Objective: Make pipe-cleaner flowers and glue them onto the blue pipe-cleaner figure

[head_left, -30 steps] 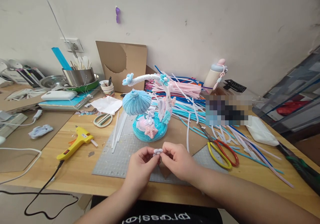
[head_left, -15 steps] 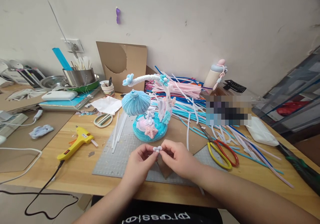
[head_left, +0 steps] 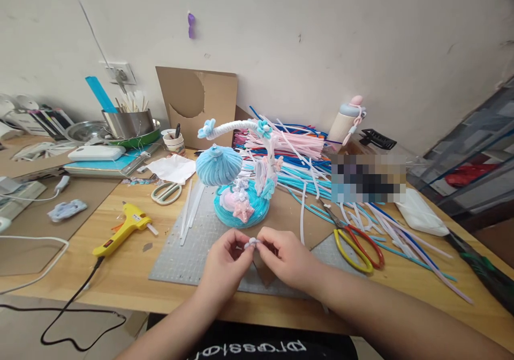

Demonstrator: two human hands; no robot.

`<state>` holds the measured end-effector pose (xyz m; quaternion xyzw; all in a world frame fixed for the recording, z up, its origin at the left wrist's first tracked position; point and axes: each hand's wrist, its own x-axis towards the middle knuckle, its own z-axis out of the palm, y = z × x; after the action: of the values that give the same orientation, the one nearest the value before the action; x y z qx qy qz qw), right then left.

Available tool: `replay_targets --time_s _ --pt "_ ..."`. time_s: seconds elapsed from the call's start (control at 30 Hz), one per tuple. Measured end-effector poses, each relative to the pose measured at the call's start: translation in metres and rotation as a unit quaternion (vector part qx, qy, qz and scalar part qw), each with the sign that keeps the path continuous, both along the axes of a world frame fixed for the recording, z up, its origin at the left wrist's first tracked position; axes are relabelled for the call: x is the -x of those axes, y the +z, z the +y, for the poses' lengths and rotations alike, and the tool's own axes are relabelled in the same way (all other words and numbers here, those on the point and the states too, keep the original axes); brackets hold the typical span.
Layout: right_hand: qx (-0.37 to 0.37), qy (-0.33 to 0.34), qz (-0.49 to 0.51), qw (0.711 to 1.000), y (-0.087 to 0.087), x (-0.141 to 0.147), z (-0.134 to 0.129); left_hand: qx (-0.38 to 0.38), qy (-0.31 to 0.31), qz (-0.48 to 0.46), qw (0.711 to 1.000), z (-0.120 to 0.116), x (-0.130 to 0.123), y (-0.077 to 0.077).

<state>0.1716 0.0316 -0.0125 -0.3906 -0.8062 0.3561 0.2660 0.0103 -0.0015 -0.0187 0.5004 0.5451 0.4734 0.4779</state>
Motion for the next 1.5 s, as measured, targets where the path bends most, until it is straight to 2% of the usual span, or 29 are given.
replay_targets --time_s 0.17,0.33,0.57,0.7,0.8,0.87,1.03,1.13,1.27,1.5 --pt "0.031 -0.012 0.030 0.999 -0.008 0.004 -0.001 0.007 0.009 -0.039 0.999 -0.002 -0.004 -0.004" --pt "0.002 -0.036 -0.005 0.999 -0.009 0.005 -0.001 -0.027 0.017 0.025 0.999 -0.004 -0.006 -0.007" --pt "-0.050 0.000 -0.062 0.997 0.007 -0.003 -0.001 -0.030 -0.051 0.126 0.990 -0.002 -0.002 0.002" --pt "0.014 -0.021 0.018 1.000 0.002 -0.001 -0.002 -0.044 -0.001 0.044 0.998 -0.002 -0.006 0.001" --pt "0.082 -0.037 0.079 0.993 -0.003 0.003 -0.002 -0.031 -0.013 0.007 0.999 -0.002 -0.007 0.000" --pt "0.100 -0.043 0.093 0.990 -0.005 0.004 -0.002 -0.031 -0.011 0.004 0.999 -0.002 -0.007 -0.001" --pt "0.050 -0.032 0.041 0.997 -0.002 0.002 0.000 -0.027 0.012 -0.027 0.999 0.000 -0.006 -0.002" --pt "0.050 -0.041 0.031 0.997 -0.002 0.002 0.000 -0.008 0.023 -0.051 0.998 0.000 -0.007 -0.004" --pt "0.050 -0.057 0.022 0.997 -0.007 0.003 -0.001 -0.001 0.041 -0.032 0.999 0.000 -0.009 -0.007" --pt "0.019 -0.044 -0.019 0.999 -0.003 0.002 0.003 -0.037 -0.008 0.049 0.998 0.002 -0.003 -0.004"
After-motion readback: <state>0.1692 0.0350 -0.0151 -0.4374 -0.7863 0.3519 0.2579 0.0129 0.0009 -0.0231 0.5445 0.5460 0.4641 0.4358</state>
